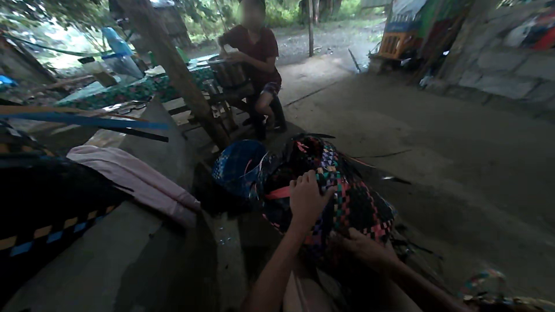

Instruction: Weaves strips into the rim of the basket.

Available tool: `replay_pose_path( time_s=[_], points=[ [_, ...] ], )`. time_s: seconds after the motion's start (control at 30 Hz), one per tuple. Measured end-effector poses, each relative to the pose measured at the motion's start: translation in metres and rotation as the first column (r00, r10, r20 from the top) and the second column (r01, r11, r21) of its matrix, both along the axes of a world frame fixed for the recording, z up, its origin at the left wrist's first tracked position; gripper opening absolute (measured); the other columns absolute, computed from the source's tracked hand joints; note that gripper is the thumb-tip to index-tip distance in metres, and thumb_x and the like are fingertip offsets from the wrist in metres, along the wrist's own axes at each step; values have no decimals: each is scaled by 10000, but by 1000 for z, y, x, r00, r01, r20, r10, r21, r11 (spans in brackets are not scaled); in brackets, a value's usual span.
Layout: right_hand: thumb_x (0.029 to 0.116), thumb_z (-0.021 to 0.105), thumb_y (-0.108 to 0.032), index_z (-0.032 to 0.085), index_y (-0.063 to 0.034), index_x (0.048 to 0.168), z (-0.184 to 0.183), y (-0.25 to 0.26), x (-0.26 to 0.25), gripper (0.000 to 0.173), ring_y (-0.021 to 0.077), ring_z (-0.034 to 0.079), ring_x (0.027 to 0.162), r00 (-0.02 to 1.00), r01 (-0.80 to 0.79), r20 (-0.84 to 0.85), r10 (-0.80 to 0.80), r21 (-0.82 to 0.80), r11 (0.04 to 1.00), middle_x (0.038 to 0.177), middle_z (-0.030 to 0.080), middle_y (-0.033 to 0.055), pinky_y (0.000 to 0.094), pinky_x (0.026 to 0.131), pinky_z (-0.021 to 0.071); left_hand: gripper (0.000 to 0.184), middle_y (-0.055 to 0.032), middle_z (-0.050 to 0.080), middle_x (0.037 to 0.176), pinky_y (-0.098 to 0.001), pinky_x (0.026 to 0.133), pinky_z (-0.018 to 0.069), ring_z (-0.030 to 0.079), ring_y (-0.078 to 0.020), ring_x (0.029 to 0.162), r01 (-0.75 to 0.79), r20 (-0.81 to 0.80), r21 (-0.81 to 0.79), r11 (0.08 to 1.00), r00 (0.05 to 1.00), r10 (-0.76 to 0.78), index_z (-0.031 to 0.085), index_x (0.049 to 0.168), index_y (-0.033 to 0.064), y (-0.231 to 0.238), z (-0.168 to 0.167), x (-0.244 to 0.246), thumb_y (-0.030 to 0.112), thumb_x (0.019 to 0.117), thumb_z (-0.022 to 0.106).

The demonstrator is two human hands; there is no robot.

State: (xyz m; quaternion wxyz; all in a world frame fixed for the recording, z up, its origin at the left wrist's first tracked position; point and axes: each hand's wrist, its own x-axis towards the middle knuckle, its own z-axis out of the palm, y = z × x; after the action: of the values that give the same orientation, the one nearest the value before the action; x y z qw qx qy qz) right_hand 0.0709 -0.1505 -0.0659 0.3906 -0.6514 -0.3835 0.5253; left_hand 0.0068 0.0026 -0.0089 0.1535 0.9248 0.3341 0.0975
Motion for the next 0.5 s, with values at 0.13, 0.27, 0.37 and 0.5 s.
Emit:
replay_pose_path(
  time_s=[0.13, 0.27, 0.37, 0.5],
  points=[
    [1101, 465, -230, 597, 57, 1325, 12, 6, -6, 387, 242, 619, 1036, 923, -129, 348, 162, -116, 985, 1186, 651, 219, 373, 968, 478, 729, -211, 568, 1440, -497, 1169, 314, 527, -338, 1356, -35, 17, -8, 999, 999, 35, 469, 1471, -46, 1, -4, 1, 455, 973, 650],
    [1092, 475, -216, 609, 86, 1225, 3, 12, -8, 357, 186, 605, 829, 971, 107, 208, -119, 68, 992, 975, 648, 163, 340, 797, 514, 729, -218, 579, 1422, -504, 1158, 324, 537, -342, 1344, -40, 24, 7, 999, 999, 40, 478, 1458, -55, 0, -4, -1, 465, 975, 646],
    [1092, 436, -167, 600, -3, 985, -16, 18, -10, 255, 39, 509, 552, 920, 389, -155, -361, 226, 893, 674, 526, -28, 208, 555, 474, 714, -234, 589, 1403, -526, 1152, 330, 547, -362, 1329, -27, 56, -70, 997, 998, 31, 467, 1466, -57, 3, -5, -5, 433, 981, 654],
    [1049, 385, -154, 564, -128, 834, -14, 11, -16, 281, -18, 430, 470, 885, 446, -312, -344, 364, 817, 569, 444, -122, 154, 482, 406, 585, -228, 662, 1252, -569, 1090, 387, 617, -373, 1213, -4, 69, -271, 963, 997, 23, 513, 1409, -2, 16, -2, 0, 330, 967, 704]
  ],
)
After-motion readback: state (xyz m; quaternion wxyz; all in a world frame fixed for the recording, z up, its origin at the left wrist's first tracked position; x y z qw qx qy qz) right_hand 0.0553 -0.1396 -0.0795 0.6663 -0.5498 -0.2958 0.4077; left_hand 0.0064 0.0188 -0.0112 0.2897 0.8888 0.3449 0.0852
